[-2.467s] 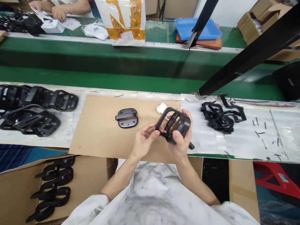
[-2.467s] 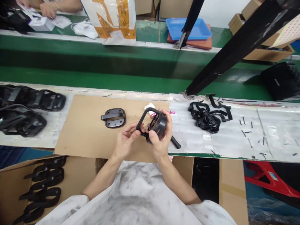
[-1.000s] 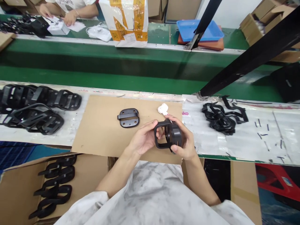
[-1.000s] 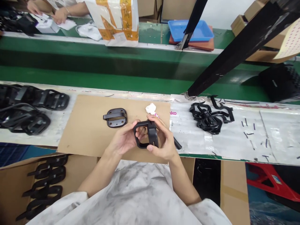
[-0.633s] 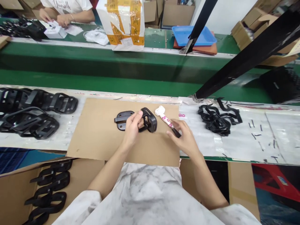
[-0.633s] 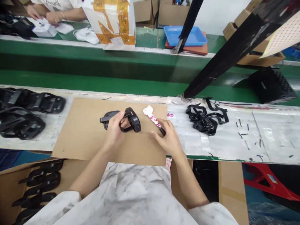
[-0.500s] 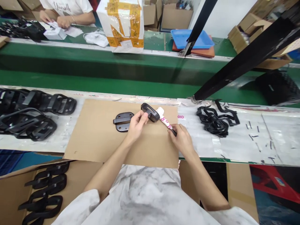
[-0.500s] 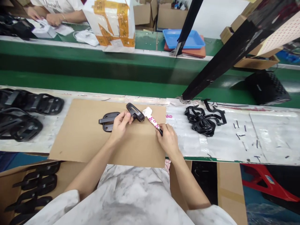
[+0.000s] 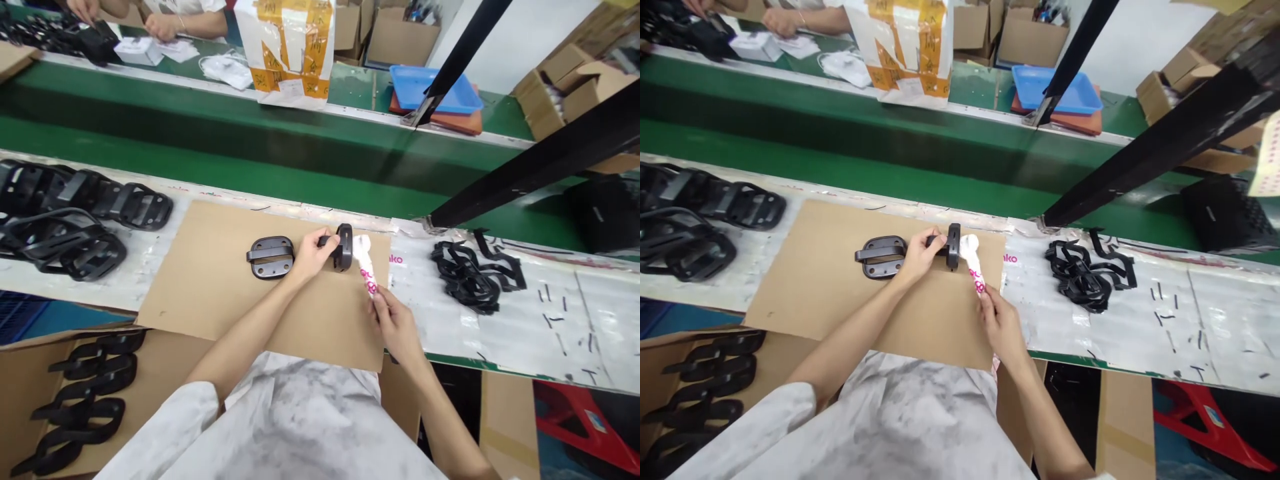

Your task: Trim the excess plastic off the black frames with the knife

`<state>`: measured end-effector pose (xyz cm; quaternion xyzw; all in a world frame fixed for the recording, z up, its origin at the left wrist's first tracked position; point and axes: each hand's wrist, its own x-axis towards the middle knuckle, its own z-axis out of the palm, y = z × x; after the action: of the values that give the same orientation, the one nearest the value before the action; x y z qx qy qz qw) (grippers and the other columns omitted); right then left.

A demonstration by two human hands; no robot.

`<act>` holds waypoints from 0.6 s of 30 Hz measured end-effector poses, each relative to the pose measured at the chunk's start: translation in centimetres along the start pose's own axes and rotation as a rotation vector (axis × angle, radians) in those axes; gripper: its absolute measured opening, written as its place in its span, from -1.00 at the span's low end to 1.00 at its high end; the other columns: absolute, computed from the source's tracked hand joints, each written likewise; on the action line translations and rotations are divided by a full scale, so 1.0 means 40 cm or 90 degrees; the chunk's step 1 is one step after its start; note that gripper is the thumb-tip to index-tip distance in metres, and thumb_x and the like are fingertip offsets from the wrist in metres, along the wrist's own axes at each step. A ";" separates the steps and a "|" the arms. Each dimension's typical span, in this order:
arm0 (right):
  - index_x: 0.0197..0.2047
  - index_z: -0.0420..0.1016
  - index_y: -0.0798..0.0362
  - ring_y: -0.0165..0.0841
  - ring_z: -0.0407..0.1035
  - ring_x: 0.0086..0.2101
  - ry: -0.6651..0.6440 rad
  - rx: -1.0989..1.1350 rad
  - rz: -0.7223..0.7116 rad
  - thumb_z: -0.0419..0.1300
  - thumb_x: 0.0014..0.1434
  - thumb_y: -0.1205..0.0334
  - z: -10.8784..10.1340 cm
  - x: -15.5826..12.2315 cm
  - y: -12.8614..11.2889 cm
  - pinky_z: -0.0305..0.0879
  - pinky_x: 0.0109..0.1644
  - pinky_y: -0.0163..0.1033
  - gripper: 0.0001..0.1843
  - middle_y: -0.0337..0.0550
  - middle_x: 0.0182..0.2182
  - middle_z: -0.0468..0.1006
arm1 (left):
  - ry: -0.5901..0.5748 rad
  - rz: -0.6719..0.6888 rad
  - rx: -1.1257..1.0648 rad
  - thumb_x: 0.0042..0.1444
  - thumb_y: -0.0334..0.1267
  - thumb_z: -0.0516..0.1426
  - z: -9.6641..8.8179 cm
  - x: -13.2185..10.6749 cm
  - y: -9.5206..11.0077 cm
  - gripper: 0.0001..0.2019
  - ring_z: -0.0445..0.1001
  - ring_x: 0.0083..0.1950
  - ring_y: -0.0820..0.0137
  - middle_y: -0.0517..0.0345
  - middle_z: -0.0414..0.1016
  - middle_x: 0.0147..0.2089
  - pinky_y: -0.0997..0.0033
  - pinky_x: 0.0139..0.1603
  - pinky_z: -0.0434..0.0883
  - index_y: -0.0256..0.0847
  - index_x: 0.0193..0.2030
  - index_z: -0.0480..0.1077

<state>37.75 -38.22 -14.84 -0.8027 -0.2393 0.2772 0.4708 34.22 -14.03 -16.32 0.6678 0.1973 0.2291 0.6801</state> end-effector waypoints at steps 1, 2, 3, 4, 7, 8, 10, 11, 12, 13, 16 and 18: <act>-0.03 0.60 0.05 -0.33 0.39 -0.49 -0.003 -0.056 -0.021 0.05 0.46 -0.12 0.003 0.003 0.000 0.36 -0.39 -0.26 -0.55 -0.20 -0.46 0.51 | -0.005 0.005 -0.002 0.18 -0.03 0.21 -0.001 -0.001 -0.001 -0.58 0.04 -0.42 0.45 0.30 0.03 -0.50 0.36 -0.34 0.05 -0.15 -0.52 0.12; 0.02 0.63 0.05 -0.26 0.45 -0.41 -0.011 -0.101 -0.037 0.08 0.45 -0.10 0.005 0.006 0.000 0.41 -0.31 -0.22 -0.55 -0.16 -0.43 0.56 | -0.009 0.009 -0.003 0.20 -0.04 0.20 -0.003 -0.004 -0.003 -0.59 0.04 -0.42 0.45 0.30 0.04 -0.50 0.36 -0.34 0.05 -0.16 -0.51 0.13; 0.07 0.64 0.05 -0.21 0.50 -0.35 -0.013 -0.133 -0.046 0.10 0.44 -0.09 0.004 0.009 0.001 0.44 -0.25 -0.19 -0.54 -0.12 -0.37 0.62 | -0.013 0.012 -0.003 0.22 -0.04 0.19 -0.004 -0.007 -0.005 -0.60 0.04 -0.41 0.45 0.29 0.04 -0.49 0.36 -0.34 0.05 -0.16 -0.50 0.14; 0.13 0.64 0.05 -0.17 0.53 -0.30 -0.003 -0.149 -0.050 0.11 0.43 -0.09 0.004 0.011 0.002 0.46 -0.20 -0.16 -0.52 -0.08 -0.31 0.66 | -0.015 0.013 -0.003 0.23 -0.03 0.18 -0.006 -0.011 -0.007 -0.60 0.04 -0.41 0.45 0.29 0.04 -0.49 0.36 -0.33 0.05 -0.16 -0.50 0.14; 0.21 0.62 0.07 -0.10 0.58 -0.20 0.036 -0.142 -0.049 0.10 0.44 -0.08 0.004 0.014 0.004 0.50 -0.12 -0.11 -0.48 -0.01 -0.16 0.71 | -0.018 0.007 -0.001 0.23 0.02 0.18 -0.007 -0.018 -0.011 -0.57 0.04 -0.40 0.44 0.29 0.01 -0.48 0.36 -0.33 0.05 -0.15 -0.49 0.12; 0.20 0.63 0.07 -0.09 0.59 -0.17 0.035 -0.136 -0.051 0.09 0.44 -0.08 0.004 0.015 0.004 0.50 -0.11 -0.11 -0.49 -0.01 -0.14 0.72 | -0.018 0.003 0.000 0.23 0.03 0.19 -0.006 -0.019 -0.011 -0.56 0.04 -0.40 0.44 0.29 0.01 -0.47 0.36 -0.33 0.06 -0.15 -0.49 0.11; 0.17 0.65 0.07 -0.08 0.59 -0.17 0.011 -0.132 -0.046 0.10 0.43 -0.08 0.003 0.017 0.002 0.51 -0.13 -0.12 -0.49 -0.03 -0.18 0.72 | -0.021 0.000 0.003 0.23 0.05 0.18 -0.005 -0.018 -0.011 -0.55 0.04 -0.40 0.44 0.29 0.02 -0.47 0.36 -0.33 0.06 -0.15 -0.48 0.12; 0.18 0.65 0.07 -0.10 0.58 -0.22 0.005 -0.131 -0.039 0.11 0.42 -0.09 0.000 0.018 0.002 0.50 -0.18 -0.14 -0.49 -0.05 -0.24 0.71 | -0.023 0.002 0.005 0.24 0.06 0.18 -0.005 -0.017 -0.011 -0.56 0.04 -0.39 0.44 0.29 0.02 -0.47 0.37 -0.33 0.06 -0.15 -0.48 0.12; 0.19 0.64 0.08 -0.13 0.56 -0.28 0.008 -0.127 -0.030 0.12 0.42 -0.10 -0.002 0.020 0.001 0.49 -0.25 -0.17 -0.47 -0.08 -0.31 0.69 | -0.025 0.004 0.008 0.25 0.05 0.17 -0.005 -0.016 -0.011 -0.56 0.04 -0.39 0.44 0.29 0.02 -0.47 0.37 -0.33 0.06 -0.15 -0.48 0.12; 0.22 0.62 0.09 -0.18 0.53 -0.35 0.018 -0.118 -0.022 0.11 0.42 -0.10 -0.005 0.021 0.002 0.45 -0.33 -0.20 -0.45 -0.10 -0.37 0.66 | -0.026 0.006 0.010 0.26 0.05 0.16 -0.006 -0.015 -0.012 -0.56 0.04 -0.39 0.44 0.29 0.01 -0.47 0.37 -0.33 0.06 -0.15 -0.48 0.11; 0.22 0.61 0.12 -0.28 0.39 -0.48 0.018 -0.106 -0.015 0.08 0.42 -0.12 -0.011 0.024 0.006 0.30 -0.48 -0.27 -0.42 -0.16 -0.48 0.55 | -0.022 0.007 0.011 0.25 0.04 0.18 -0.008 -0.014 -0.014 -0.56 0.03 -0.40 0.44 0.29 0.01 -0.47 0.37 -0.34 0.05 -0.15 -0.47 0.12; 0.16 0.65 0.12 -0.32 0.34 -0.50 0.001 -0.107 -0.010 0.11 0.40 -0.13 -0.009 0.024 0.008 0.24 -0.51 -0.29 -0.44 -0.18 -0.49 0.52 | -0.020 0.005 0.012 0.25 0.03 0.19 -0.008 -0.014 -0.015 -0.57 0.03 -0.40 0.44 0.30 0.01 -0.47 0.37 -0.34 0.05 -0.16 -0.48 0.13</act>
<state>38.74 -37.97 -15.18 -0.8376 -0.2680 0.2519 0.4039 33.60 -14.07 -16.94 0.6787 0.1859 0.2194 0.6758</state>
